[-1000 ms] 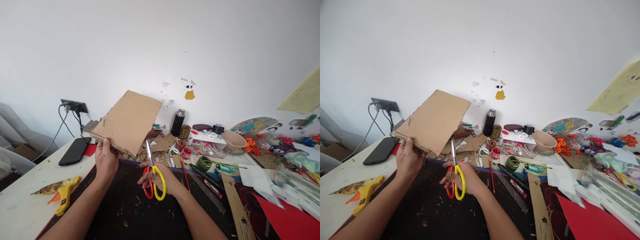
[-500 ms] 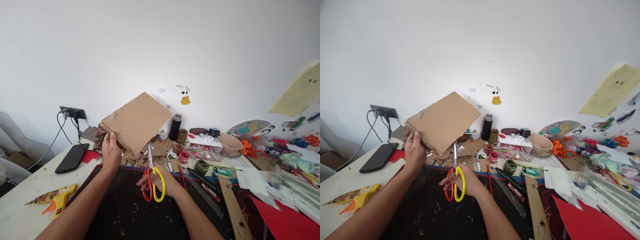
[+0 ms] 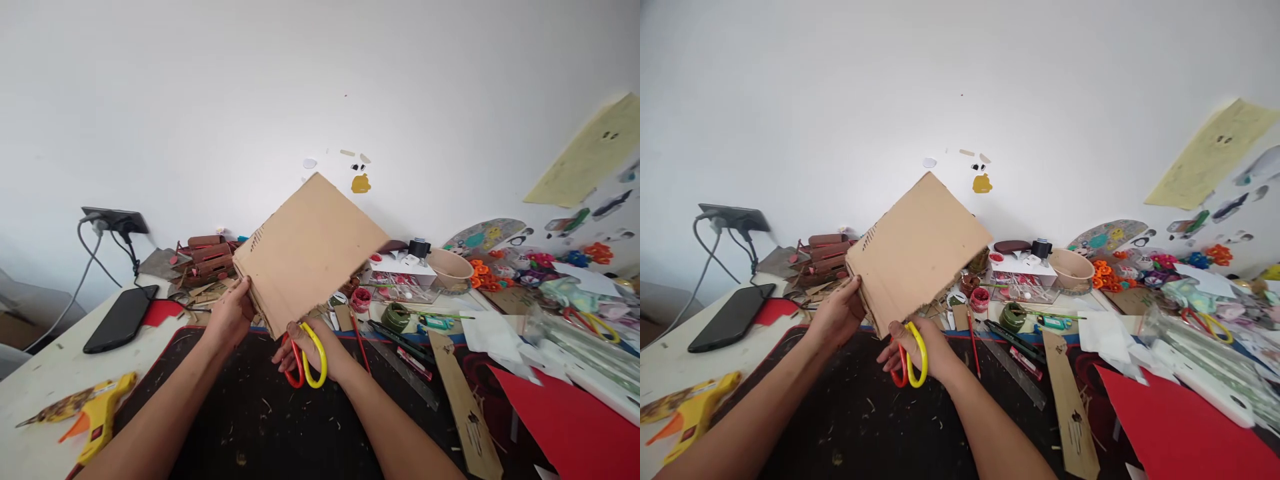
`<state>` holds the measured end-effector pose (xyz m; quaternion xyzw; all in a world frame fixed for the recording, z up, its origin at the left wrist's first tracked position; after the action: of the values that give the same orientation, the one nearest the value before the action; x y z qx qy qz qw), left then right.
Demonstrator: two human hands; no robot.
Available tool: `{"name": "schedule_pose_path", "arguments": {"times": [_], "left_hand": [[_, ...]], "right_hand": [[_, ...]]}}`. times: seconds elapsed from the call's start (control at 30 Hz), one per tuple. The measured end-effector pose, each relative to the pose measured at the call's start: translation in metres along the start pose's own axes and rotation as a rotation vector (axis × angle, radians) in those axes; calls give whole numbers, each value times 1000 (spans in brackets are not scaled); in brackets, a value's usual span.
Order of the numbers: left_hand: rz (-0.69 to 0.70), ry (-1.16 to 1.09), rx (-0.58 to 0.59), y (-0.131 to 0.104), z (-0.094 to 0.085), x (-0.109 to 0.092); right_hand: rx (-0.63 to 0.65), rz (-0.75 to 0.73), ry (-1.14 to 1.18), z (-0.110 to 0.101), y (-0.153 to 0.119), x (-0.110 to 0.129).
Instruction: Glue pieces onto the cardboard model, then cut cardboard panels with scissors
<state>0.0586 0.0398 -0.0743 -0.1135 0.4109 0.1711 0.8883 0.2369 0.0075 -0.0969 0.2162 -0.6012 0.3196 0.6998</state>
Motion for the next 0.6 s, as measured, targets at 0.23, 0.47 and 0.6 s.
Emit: {"name": "schedule_pose_path", "arguments": {"times": [0.23, 0.47, 0.6], "left_hand": [[-106, 3, 44, -7, 4, 6], [-106, -6, 27, -7, 5, 5], [-101, -3, -2, -7, 3, 6]], "right_hand": [[47, 83, -68, 4, -2, -8], [45, 13, 22, 2, 1, 0], [150, 34, 99, 7, 4, -10]]}}
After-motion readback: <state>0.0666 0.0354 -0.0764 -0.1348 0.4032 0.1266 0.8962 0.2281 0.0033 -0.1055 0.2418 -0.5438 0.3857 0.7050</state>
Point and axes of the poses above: each hand's wrist, its own y-axis towards the middle knuckle, its own z-axis out of the palm, x = y × z, the point moved 5 cm from there along y, towards the middle knuckle, and after that the axes turned 2 degrees about x, right-handed, at the moved point
